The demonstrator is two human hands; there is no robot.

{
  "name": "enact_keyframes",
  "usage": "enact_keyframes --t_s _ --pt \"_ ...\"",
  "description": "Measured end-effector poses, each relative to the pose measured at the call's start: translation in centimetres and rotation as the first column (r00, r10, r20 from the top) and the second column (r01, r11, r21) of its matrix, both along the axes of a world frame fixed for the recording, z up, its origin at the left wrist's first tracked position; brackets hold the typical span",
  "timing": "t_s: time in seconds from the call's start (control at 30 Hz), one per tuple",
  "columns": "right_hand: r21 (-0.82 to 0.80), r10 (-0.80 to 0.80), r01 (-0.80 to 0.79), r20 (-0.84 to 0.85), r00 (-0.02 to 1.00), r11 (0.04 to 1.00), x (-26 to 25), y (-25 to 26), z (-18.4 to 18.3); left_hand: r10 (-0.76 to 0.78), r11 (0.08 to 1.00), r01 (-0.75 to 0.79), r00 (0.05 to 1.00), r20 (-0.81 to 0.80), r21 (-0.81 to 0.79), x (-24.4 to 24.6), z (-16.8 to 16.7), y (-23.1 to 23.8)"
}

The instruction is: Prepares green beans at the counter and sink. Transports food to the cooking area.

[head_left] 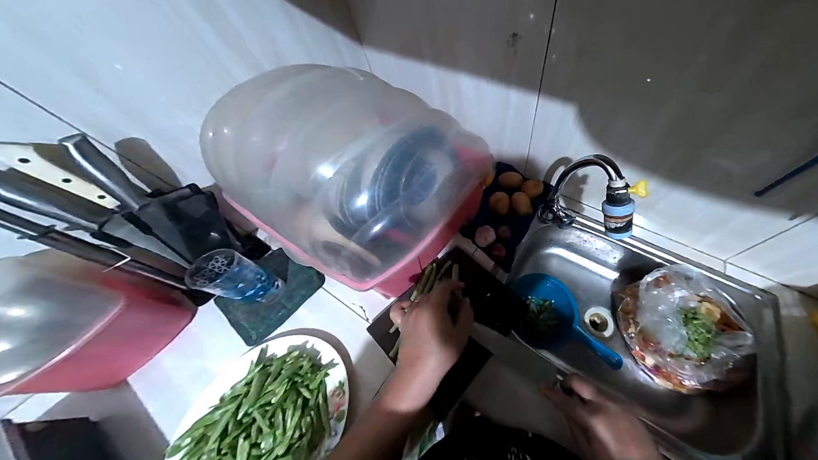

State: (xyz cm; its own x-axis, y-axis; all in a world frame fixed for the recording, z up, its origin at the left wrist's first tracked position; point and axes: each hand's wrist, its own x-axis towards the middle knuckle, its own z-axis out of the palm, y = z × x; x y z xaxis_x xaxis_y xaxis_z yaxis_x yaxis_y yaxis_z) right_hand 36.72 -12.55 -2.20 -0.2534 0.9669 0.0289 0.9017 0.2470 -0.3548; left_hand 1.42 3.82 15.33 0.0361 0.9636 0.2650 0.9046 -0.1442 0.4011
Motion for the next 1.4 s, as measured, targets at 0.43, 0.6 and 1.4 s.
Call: enact_keyframes --t_s 0.43,0.6,1.4 --pt "0.009 -0.453 0.454 -0.033 0.891 0.891 4.4 3.7 -1.5 -0.094 0.987 0.082 0.992 -0.084 -0.140 3.5 -10.9 -0.9" --pt "-0.153 -0.362 0.359 0.008 0.932 0.921 5.8 1.1 -2.1 -0.143 0.982 0.131 0.986 -0.090 -0.134 3.2 -10.6 -1.0" --pt "-0.159 0.002 -0.017 -0.095 0.995 0.987 0.9 0.4 6.4 -0.173 0.985 0.174 0.985 0.016 -0.013 3.6 -12.8 -0.4"
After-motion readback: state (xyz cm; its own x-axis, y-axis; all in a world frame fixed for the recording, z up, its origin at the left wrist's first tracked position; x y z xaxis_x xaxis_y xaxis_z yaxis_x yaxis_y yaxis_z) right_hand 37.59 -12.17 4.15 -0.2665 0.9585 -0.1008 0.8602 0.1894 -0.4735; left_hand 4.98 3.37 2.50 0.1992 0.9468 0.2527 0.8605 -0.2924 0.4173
